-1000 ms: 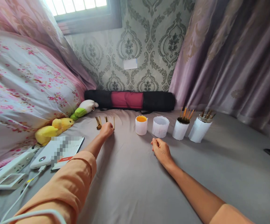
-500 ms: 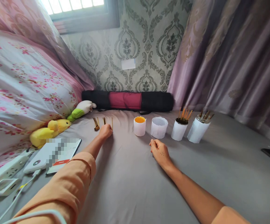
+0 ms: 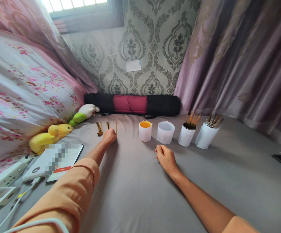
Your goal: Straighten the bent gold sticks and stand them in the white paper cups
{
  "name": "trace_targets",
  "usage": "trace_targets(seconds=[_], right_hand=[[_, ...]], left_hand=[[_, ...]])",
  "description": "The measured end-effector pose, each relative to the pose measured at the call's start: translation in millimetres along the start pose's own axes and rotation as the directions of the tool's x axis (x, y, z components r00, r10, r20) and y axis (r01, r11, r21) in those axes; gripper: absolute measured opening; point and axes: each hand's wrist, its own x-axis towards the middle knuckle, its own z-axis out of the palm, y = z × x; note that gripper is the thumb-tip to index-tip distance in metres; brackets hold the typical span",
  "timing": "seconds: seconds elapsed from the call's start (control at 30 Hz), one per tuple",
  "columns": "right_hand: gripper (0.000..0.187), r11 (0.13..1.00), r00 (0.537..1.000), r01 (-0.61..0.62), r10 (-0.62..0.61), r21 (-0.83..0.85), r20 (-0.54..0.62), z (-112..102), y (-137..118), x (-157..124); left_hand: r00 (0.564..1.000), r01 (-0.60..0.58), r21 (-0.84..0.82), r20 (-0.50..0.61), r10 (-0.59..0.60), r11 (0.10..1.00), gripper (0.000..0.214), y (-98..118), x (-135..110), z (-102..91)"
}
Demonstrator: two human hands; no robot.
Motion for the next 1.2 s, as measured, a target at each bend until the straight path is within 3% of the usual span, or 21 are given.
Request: trace_targets(seconds=[1.2], right_hand=[[0.038, 1.0, 1.0, 0.003, -0.003, -0.007, 0.001, -0.9, -1.2, -0.5]], left_hand=[[0.999, 0.025, -0.014, -0.031, -0.025, 1.0, 0.023, 2.6, -4.2, -5.7]])
